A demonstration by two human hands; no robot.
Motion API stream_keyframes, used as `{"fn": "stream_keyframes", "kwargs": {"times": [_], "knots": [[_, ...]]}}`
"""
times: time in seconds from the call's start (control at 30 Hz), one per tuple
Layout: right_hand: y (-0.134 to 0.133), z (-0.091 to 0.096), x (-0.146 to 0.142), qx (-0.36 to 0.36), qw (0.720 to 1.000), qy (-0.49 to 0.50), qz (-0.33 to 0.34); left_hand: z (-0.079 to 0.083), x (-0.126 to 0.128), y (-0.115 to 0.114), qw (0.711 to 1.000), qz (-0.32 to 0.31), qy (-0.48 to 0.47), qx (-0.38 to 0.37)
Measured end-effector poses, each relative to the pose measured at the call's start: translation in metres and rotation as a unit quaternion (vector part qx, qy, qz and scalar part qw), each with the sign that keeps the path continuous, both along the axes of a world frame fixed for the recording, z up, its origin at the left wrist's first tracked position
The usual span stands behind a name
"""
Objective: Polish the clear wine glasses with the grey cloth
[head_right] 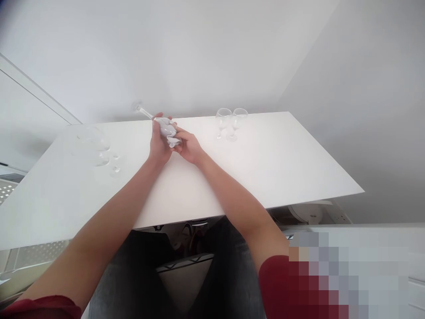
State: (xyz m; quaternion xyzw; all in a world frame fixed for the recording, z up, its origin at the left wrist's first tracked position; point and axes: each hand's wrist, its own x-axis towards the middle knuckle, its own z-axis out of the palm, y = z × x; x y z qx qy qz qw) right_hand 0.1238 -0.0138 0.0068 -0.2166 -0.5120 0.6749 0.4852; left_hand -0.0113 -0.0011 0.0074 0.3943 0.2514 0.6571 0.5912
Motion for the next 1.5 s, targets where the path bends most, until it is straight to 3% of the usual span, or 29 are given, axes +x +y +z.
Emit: {"fn": "stream_keyframes", "kwargs": {"times": [0.07,0.1,0.2,0.27,0.33,0.43,0.47,0.53,0.6,0.7,0.83,0.9,1.03,1.13,1.2,1.27,1.37,1.43,1.5], "knots": [[0.004,-0.003,0.001,0.095,0.987,-0.109,-0.071,-0.003,0.001,0.002,1.000,0.010,0.008,-0.023],[0.006,-0.005,0.001,0.153,0.965,-0.178,-0.118,-0.006,0.002,0.003,0.999,0.017,0.009,-0.029],[0.011,-0.009,0.001,0.287,0.863,-0.342,-0.236,-0.012,0.005,0.003,0.999,0.016,0.027,-0.008],[0.013,-0.011,-0.002,0.313,0.834,-0.375,-0.258,-0.014,0.006,0.002,0.999,0.013,0.046,0.011],[0.014,-0.011,-0.005,0.267,0.865,-0.344,-0.250,-0.014,0.006,0.001,0.998,0.020,0.057,0.004],[0.013,-0.009,-0.008,0.075,0.959,-0.200,-0.185,-0.014,0.003,0.003,0.998,0.010,0.062,-0.020],[0.012,-0.007,-0.006,0.011,0.980,-0.132,-0.151,-0.014,0.001,0.004,0.998,0.002,0.059,-0.016],[0.011,-0.004,-0.002,-0.072,0.994,-0.004,-0.087,-0.014,0.000,0.005,0.999,-0.009,0.046,0.014],[0.010,-0.001,0.003,-0.101,0.992,0.059,-0.052,-0.015,-0.001,0.006,0.999,-0.006,0.040,0.034],[0.010,-0.001,0.004,-0.082,0.990,-0.013,-0.112,-0.016,-0.001,0.005,0.998,0.000,0.065,-0.003],[0.008,-0.004,-0.003,0.051,0.957,-0.174,-0.226,-0.014,0.002,0.002,0.997,0.005,0.067,-0.026],[0.006,-0.004,-0.006,0.073,0.955,-0.191,-0.214,-0.013,0.003,0.001,0.997,0.020,0.069,-0.022],[0.006,0.000,-0.004,-0.033,0.984,-0.092,-0.147,-0.013,0.002,0.004,0.997,0.011,0.065,-0.037],[0.009,0.002,0.005,-0.097,0.990,0.019,-0.103,-0.016,0.000,0.008,0.998,-0.019,0.055,-0.019],[0.012,0.000,0.008,-0.108,0.989,0.041,-0.087,-0.018,-0.001,0.009,0.998,-0.018,0.056,-0.011],[0.013,-0.002,0.008,-0.084,0.989,-0.006,-0.118,-0.018,-0.001,0.009,0.998,0.003,0.067,-0.022],[0.011,-0.006,0.001,0.024,0.970,-0.142,-0.196,-0.018,0.000,0.006,0.995,0.022,0.086,-0.041],[0.008,-0.007,-0.004,0.084,0.956,-0.201,-0.194,-0.016,0.002,0.004,0.995,0.025,0.085,-0.038],[0.005,-0.006,-0.008,0.082,0.962,-0.204,-0.163,-0.016,0.002,0.003,0.996,0.026,0.080,-0.036]]}}
